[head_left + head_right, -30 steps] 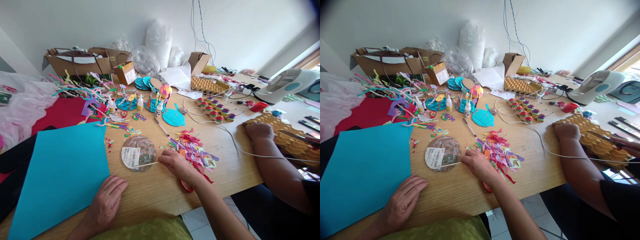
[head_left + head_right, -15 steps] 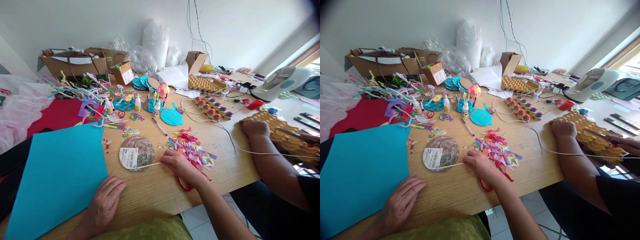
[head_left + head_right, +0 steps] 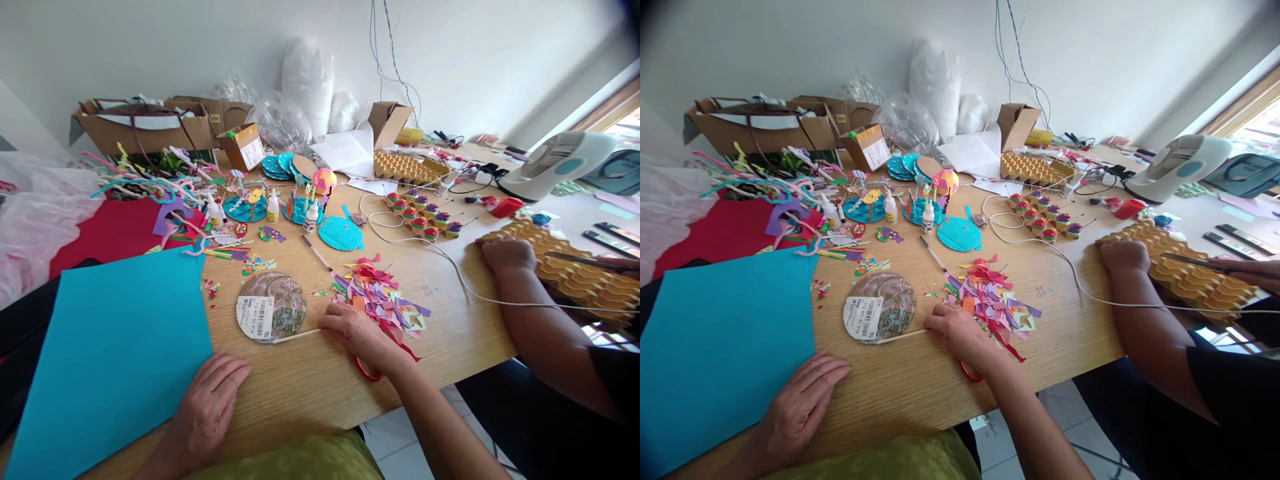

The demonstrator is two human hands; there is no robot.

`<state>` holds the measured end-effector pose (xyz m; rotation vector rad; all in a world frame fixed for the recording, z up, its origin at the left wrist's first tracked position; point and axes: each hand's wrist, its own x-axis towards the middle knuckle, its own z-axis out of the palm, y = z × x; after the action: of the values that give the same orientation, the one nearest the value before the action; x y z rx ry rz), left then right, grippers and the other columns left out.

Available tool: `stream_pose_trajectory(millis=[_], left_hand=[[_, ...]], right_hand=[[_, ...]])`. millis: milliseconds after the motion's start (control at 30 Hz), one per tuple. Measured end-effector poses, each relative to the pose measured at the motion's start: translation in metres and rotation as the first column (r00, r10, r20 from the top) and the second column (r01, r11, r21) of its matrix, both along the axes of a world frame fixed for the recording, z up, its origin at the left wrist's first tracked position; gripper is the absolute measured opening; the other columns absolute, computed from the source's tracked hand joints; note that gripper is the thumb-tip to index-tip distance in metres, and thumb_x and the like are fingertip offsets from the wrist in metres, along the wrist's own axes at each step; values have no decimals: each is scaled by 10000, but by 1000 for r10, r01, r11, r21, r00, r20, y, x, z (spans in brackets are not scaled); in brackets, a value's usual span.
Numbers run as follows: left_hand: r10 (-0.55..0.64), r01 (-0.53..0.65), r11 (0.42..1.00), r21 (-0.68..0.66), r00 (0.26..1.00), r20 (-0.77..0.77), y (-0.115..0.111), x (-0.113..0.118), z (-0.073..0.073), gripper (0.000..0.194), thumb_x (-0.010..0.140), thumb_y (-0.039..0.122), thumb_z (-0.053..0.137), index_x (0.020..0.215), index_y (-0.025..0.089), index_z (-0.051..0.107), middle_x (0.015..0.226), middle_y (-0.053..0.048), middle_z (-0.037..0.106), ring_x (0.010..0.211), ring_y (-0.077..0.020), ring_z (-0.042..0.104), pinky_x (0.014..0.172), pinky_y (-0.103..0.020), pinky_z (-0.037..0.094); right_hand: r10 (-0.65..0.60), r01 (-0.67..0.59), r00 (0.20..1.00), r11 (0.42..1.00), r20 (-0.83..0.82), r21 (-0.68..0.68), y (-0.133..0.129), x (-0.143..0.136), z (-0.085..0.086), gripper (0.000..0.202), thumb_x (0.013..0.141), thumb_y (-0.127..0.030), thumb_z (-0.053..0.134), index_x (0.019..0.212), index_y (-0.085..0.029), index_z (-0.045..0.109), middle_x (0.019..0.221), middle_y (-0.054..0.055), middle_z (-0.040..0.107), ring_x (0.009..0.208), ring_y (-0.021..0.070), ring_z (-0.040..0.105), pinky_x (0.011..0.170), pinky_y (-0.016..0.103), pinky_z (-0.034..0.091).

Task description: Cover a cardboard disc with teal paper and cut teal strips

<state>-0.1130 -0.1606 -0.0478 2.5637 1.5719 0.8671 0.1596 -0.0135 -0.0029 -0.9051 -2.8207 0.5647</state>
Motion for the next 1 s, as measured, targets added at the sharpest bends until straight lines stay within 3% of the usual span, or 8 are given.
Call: stream_pose_trajectory(millis=[1000], left_hand=[[12, -12, 1000, 3, 1000, 19, 0, 1, 2, 326, 819, 68, 390, 1051, 200, 578, 946, -43, 678, 934, -166, 600, 936, -348, 417]], right_hand=[[-47, 46, 999, 999, 24, 24, -3, 12, 1, 222, 864, -105, 409, 799, -176, 609, 803, 41, 543, 755, 140, 485, 652, 233, 354]])
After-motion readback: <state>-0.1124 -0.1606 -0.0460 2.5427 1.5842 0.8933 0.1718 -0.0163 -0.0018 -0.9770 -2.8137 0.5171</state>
